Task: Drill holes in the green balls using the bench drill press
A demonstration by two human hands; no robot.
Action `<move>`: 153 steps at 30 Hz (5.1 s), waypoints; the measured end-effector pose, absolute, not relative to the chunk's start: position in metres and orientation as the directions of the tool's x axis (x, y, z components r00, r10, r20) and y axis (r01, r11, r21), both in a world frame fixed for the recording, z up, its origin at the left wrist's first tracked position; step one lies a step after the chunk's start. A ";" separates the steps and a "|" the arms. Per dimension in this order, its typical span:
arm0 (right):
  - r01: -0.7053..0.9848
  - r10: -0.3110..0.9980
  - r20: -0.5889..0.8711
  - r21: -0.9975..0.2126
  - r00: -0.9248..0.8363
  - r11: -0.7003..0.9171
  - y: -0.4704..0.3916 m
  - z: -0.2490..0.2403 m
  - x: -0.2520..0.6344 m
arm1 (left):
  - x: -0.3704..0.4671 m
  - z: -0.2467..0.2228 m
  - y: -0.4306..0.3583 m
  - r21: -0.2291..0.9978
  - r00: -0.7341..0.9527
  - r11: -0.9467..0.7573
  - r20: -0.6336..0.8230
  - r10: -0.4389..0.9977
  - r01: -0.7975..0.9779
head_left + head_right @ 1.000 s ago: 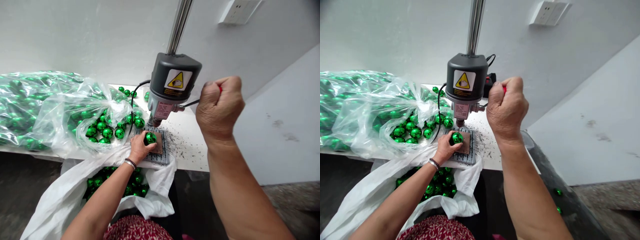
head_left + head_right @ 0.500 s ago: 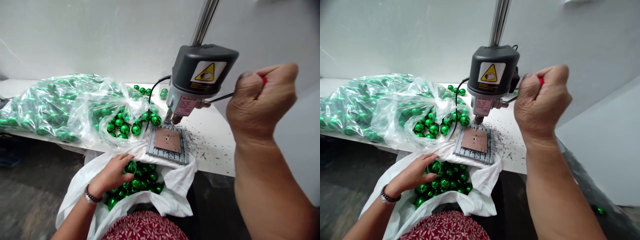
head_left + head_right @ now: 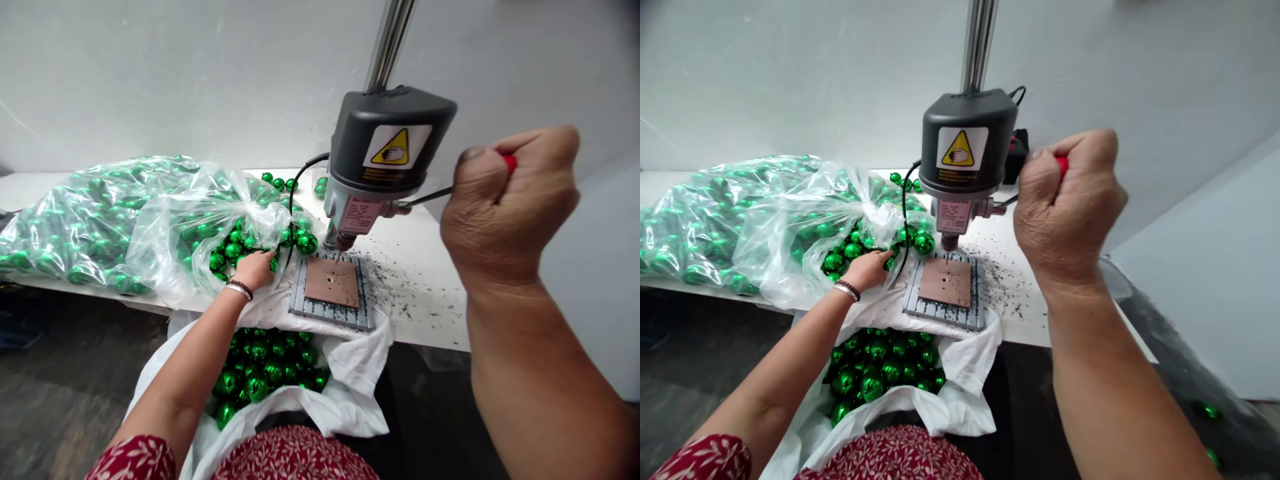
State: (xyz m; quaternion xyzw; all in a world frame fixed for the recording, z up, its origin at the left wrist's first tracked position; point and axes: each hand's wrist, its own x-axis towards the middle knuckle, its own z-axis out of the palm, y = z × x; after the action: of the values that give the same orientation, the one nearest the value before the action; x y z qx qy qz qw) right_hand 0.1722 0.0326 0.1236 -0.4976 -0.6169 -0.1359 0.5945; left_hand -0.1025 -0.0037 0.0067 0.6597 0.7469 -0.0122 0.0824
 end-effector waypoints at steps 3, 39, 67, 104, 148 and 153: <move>0.772 0.432 0.883 -0.403 0.185 0.492 0.032 0.122 0.173 | -0.105 0.001 -0.010 0.163 -0.144 0.157 -0.087 0.986 0.974; 0.655 0.527 0.842 -0.465 0.118 0.596 0.024 0.121 0.171 | -0.020 -0.006 -0.005 0.836 -0.107 0.092 -0.041 0.993 0.541; 0.668 0.496 0.864 -0.422 0.092 0.612 0.016 0.110 0.173 | -0.011 -0.028 0.004 0.786 0.035 -0.039 0.022 0.999 0.617; 0.756 0.244 0.934 -0.355 0.261 0.550 0.001 0.046 0.164 | -0.011 -0.035 0.003 0.822 0.022 -0.062 0.059 0.998 0.566; 0.766 0.582 0.783 -0.508 0.221 0.393 0.041 0.140 0.170 | -0.056 -0.011 -0.126 0.897 0.188 0.298 -0.248 0.950 -0.326; 0.764 0.611 0.753 -0.538 0.246 0.357 0.039 0.139 0.169 | -0.055 -0.006 -0.140 0.972 0.182 0.206 -0.185 0.966 -0.108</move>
State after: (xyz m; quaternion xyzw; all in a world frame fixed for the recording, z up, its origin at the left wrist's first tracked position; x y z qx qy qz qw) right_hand 0.1689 0.0391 0.1389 -0.5629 -0.6103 -0.0691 0.5531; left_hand -0.0552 -0.1398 -0.0058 0.4566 0.4696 0.4340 0.6186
